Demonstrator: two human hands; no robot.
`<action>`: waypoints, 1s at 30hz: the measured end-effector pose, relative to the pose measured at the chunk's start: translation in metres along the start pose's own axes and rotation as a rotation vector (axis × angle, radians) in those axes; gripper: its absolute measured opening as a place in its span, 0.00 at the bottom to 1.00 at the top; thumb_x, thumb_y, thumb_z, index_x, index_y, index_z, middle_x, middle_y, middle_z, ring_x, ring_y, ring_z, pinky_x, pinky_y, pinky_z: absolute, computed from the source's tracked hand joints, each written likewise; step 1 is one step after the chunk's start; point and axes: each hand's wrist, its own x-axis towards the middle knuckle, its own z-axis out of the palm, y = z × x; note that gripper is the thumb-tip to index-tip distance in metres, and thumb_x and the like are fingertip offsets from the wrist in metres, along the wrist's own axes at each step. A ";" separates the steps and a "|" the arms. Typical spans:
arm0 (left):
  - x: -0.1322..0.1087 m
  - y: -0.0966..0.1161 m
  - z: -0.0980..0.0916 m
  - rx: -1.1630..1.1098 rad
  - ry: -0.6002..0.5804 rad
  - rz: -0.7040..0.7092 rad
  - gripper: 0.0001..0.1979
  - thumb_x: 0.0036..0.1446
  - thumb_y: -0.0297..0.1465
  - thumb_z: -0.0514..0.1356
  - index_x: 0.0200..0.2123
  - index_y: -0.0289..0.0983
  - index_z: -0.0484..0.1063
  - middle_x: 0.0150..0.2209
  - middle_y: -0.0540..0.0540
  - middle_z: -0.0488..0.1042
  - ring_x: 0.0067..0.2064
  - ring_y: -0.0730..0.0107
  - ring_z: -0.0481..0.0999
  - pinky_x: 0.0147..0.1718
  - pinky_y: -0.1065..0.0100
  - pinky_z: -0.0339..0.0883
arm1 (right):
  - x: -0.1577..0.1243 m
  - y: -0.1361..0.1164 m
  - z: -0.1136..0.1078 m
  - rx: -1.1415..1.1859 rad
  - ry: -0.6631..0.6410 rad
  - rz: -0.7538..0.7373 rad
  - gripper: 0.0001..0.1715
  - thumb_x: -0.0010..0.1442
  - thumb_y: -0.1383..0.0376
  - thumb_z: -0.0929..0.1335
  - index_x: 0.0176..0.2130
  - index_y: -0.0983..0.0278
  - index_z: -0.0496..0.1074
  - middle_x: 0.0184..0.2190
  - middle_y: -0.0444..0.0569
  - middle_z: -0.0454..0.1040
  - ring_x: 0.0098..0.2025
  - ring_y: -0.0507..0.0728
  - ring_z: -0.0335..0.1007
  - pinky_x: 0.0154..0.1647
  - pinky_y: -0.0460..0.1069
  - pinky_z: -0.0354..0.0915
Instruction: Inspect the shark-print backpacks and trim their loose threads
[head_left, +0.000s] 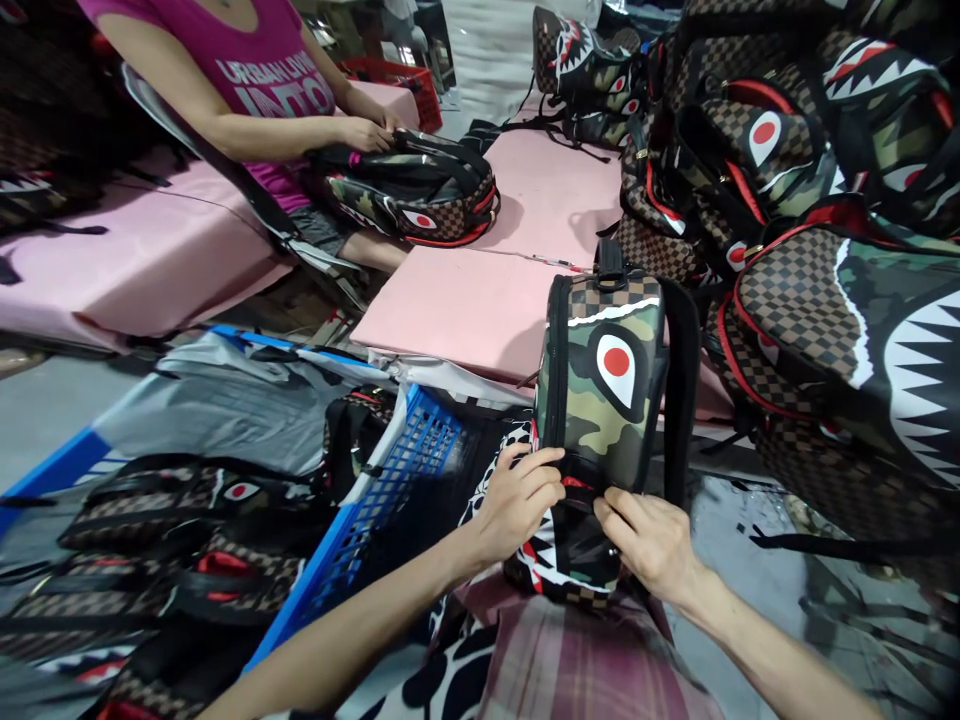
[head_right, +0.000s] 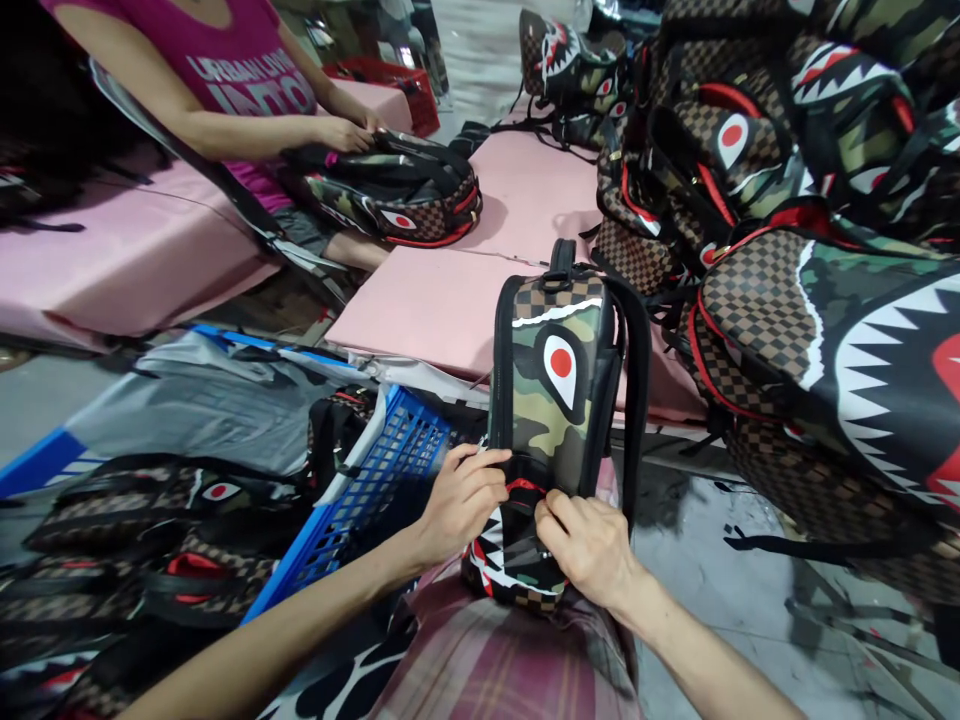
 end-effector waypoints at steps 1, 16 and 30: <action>-0.005 0.000 0.007 -0.004 0.057 0.007 0.13 0.59 0.22 0.49 0.29 0.39 0.71 0.31 0.50 0.76 0.50 0.66 0.70 0.50 0.59 0.51 | -0.003 -0.001 0.000 -0.013 -0.012 -0.014 0.16 0.62 0.73 0.57 0.38 0.65 0.71 0.35 0.50 0.75 0.26 0.49 0.65 0.26 0.46 0.56; -0.008 0.003 0.028 -0.048 0.326 0.060 0.10 0.55 0.19 0.54 0.24 0.36 0.68 0.27 0.51 0.72 0.46 0.67 0.73 0.44 0.61 0.56 | -0.013 -0.002 0.001 -0.018 0.029 -0.018 0.15 0.64 0.72 0.57 0.40 0.68 0.70 0.36 0.50 0.75 0.27 0.48 0.66 0.26 0.45 0.56; 0.061 -0.010 -0.053 0.091 -0.525 0.070 0.09 0.59 0.33 0.55 0.38 0.43 0.75 0.29 0.49 0.76 0.37 0.68 0.71 0.37 0.64 0.53 | 0.002 0.002 -0.005 0.038 -0.005 -0.035 0.18 0.65 0.70 0.54 0.38 0.68 0.71 0.34 0.50 0.75 0.27 0.49 0.67 0.25 0.45 0.58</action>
